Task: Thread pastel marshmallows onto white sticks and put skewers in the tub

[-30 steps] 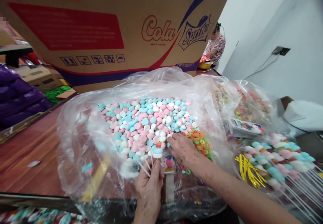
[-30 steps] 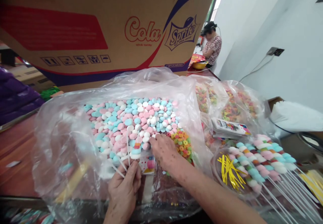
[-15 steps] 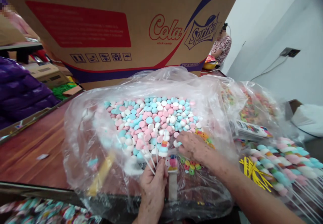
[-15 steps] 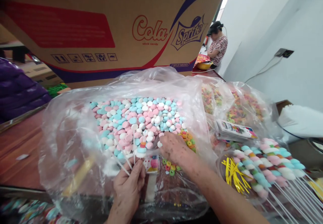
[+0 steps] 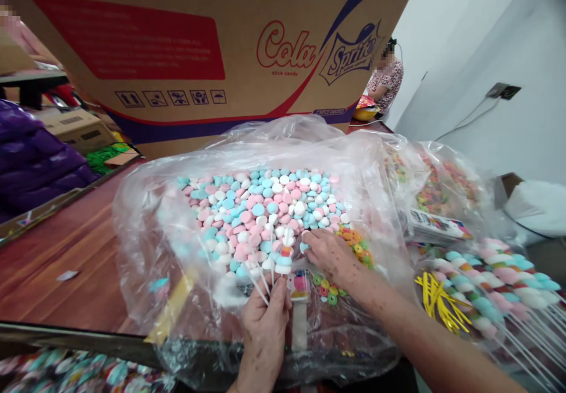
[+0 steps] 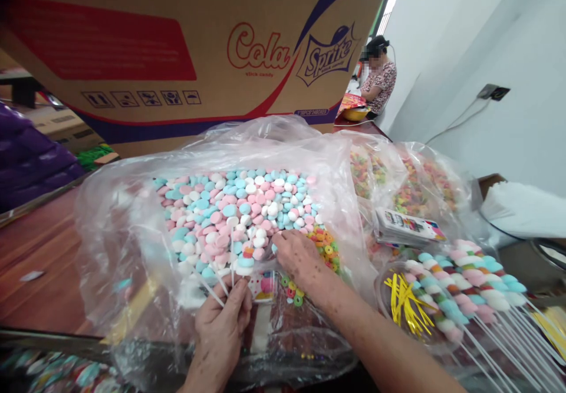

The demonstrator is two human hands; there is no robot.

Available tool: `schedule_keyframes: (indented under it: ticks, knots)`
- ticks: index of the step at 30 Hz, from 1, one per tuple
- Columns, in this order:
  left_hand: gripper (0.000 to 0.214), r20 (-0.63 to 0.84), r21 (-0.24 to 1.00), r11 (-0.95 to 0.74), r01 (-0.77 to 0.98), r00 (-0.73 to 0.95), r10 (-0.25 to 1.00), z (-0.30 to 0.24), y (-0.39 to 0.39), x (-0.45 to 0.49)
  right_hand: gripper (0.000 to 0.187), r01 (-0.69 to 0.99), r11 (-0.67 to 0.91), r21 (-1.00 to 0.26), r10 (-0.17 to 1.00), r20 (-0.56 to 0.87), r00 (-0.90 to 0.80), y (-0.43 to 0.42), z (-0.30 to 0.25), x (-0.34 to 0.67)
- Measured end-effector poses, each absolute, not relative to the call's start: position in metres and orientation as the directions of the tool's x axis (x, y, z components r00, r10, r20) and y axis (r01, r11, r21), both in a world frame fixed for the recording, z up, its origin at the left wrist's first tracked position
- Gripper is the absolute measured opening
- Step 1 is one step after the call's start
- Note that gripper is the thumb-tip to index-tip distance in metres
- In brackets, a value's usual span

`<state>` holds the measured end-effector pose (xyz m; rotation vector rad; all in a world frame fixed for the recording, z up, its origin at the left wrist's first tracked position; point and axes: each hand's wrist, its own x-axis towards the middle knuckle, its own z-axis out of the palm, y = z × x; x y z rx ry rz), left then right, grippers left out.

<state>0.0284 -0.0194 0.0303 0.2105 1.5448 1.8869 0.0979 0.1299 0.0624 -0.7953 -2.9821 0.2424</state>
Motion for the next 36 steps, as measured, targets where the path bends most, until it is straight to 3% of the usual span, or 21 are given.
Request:
schedule_keyframes:
  ticks: [6, 10, 12, 15, 17, 19, 21, 23, 36]
  knots:
    - [0.034, -0.308, 0.894, -0.084, -0.44, -0.742, 0.596, 0.028, -0.02, 0.028, 0.023, 0.465, 0.884, -0.045, 0.465, -0.005, -0.885, 0.126, 0.056, 0.098]
    - [0.036, -0.293, 0.895, -0.105, -0.433, -0.75, 0.593, 0.023, -0.019, 0.028, 0.025, 0.472, 0.878, -0.075, 0.477, 0.067, -0.876, 0.124, 0.05, 0.096]
    - [0.038, -0.275, 0.91, -0.09, -0.404, -0.752, 0.599, 0.021, -0.02, 0.029, 0.023, 0.534, 0.825, -0.187, 0.558, 0.115, -0.822, 0.127, 0.052, 0.098]
    - [0.039, -0.241, 0.952, 0.003, -0.305, -0.747, 0.619, 0.018, -0.022, 0.029, 0.016, 0.571, 0.593, -0.568, 0.744, 0.113, -0.659, 0.138, 0.062, 0.106]
    - [0.038, -0.216, 0.972, 0.074, -0.222, -0.734, 0.644, 0.02, -0.024, 0.029, 0.013, 0.41, 0.338, -0.847, 0.805, 0.035, -0.592, 0.146, 0.07, 0.113]
    - [0.035, -0.181, 0.983, 0.115, -0.141, -0.708, 0.683, 0.024, -0.025, 0.028, 0.015, 0.201, 0.083, -0.976, 0.796, -0.057, -0.603, 0.153, 0.076, 0.118]
    - [0.033, -0.149, 0.988, 0.143, -0.065, -0.673, 0.724, 0.03, -0.027, 0.028, 0.019, 0.084, -0.079, -0.993, 0.764, -0.114, -0.635, 0.157, 0.079, 0.121]
    - [0.031, -0.141, 0.984, 0.177, -0.009, -0.646, 0.75, 0.035, -0.027, 0.027, 0.023, 0.041, -0.136, -0.99, 0.742, -0.129, -0.657, 0.159, 0.079, 0.122]
    - [0.032, -0.153, 0.978, 0.206, 0.017, -0.612, 0.776, 0.032, -0.028, 0.023, 0.024, 0.005, -0.151, -0.988, 0.654, -0.104, -0.749, 0.161, 0.086, 0.126]
